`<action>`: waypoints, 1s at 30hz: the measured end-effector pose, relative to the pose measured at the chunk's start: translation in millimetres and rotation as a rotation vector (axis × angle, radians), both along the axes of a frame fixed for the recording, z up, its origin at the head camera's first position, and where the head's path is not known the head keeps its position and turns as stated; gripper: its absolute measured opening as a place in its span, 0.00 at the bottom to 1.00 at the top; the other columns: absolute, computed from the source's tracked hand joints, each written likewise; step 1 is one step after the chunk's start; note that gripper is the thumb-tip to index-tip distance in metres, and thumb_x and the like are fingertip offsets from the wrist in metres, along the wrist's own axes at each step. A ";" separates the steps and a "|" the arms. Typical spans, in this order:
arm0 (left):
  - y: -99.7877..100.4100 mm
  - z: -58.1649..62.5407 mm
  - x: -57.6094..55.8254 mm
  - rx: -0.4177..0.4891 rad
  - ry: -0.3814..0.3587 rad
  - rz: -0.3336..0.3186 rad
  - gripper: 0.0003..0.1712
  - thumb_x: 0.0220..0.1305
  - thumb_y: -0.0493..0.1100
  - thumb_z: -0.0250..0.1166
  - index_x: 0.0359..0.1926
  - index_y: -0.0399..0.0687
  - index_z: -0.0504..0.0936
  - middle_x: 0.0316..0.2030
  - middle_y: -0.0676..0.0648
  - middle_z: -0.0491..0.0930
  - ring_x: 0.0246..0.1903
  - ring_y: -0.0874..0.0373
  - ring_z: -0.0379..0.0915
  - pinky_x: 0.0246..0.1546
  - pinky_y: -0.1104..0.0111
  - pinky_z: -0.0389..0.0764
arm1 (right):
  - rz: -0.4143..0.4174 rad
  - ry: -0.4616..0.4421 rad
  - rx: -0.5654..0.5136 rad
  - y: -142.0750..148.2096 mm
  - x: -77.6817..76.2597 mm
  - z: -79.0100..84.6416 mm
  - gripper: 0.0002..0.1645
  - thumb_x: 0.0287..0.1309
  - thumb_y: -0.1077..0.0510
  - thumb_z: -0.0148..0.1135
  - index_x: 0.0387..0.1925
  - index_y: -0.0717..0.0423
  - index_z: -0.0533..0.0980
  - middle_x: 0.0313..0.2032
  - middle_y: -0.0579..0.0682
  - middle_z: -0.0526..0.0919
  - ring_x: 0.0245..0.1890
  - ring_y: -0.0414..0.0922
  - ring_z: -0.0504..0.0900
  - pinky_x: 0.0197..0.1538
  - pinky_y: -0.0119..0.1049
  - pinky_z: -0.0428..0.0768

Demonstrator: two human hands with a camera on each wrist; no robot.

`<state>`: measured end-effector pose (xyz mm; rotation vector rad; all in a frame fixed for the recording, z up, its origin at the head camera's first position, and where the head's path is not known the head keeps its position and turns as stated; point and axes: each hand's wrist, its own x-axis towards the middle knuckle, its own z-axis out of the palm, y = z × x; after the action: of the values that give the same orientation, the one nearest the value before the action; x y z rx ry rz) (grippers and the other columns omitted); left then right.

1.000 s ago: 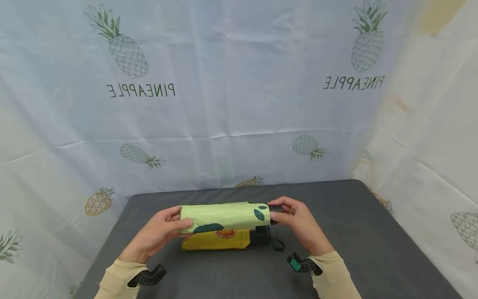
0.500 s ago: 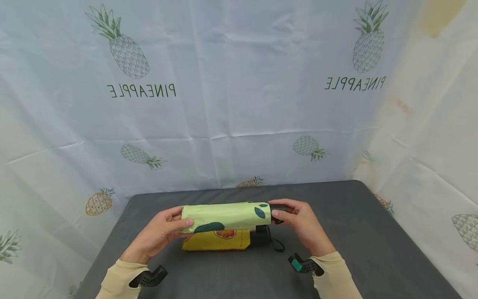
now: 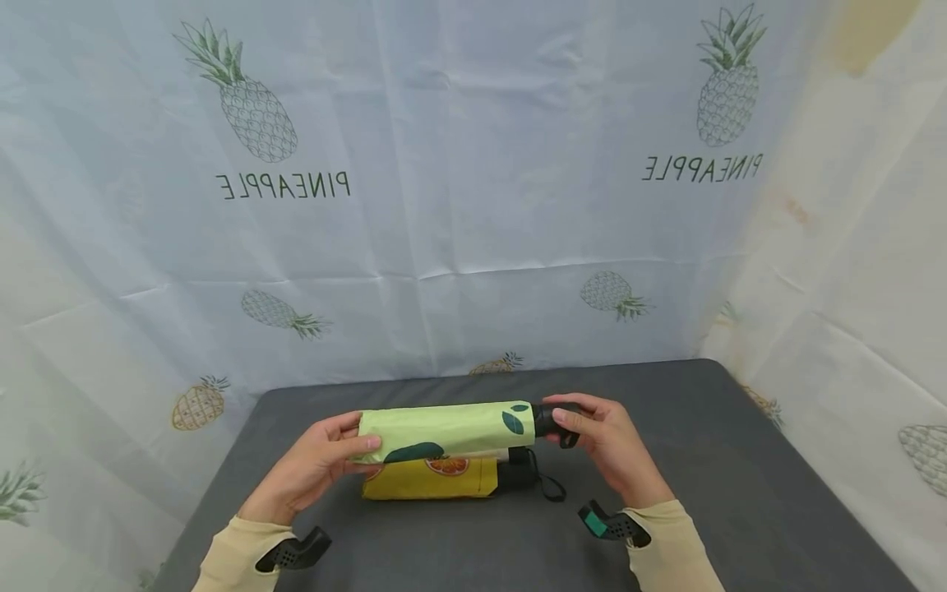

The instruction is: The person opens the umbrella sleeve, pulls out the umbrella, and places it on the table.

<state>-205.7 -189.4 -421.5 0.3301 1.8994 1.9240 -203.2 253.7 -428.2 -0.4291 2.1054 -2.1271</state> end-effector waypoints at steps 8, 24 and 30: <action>-0.2 1.2 -0.5 -0.007 -0.008 -0.004 0.40 0.78 0.44 0.68 0.80 0.32 0.62 0.63 0.44 0.84 0.58 0.53 0.86 0.63 0.49 0.88 | 0.016 -0.002 -0.048 5.5 -0.4 0.2 0.21 0.84 0.60 0.54 0.68 0.64 0.79 0.57 0.43 0.84 0.48 0.40 0.91 0.55 0.36 0.91; -1.8 1.5 -0.3 -0.002 0.003 0.019 0.40 0.77 0.43 0.68 0.80 0.33 0.62 0.63 0.44 0.84 0.57 0.54 0.86 0.62 0.49 0.88 | -0.042 -0.036 -0.064 21.4 1.7 5.1 0.20 0.85 0.58 0.53 0.67 0.59 0.82 0.57 0.42 0.84 0.53 0.40 0.89 0.57 0.35 0.90; -2.6 2.2 0.1 -0.010 -0.003 0.026 0.41 0.77 0.43 0.69 0.81 0.32 0.62 0.63 0.43 0.84 0.57 0.54 0.86 0.63 0.47 0.88 | -0.030 -0.021 -0.080 30.3 0.5 4.5 0.20 0.85 0.60 0.52 0.67 0.58 0.82 0.59 0.41 0.83 0.54 0.39 0.89 0.57 0.36 0.91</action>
<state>-205.6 -192.0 -419.3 0.3011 1.9200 1.9305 -202.7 284.0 -423.7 -0.3842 2.0340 -2.2284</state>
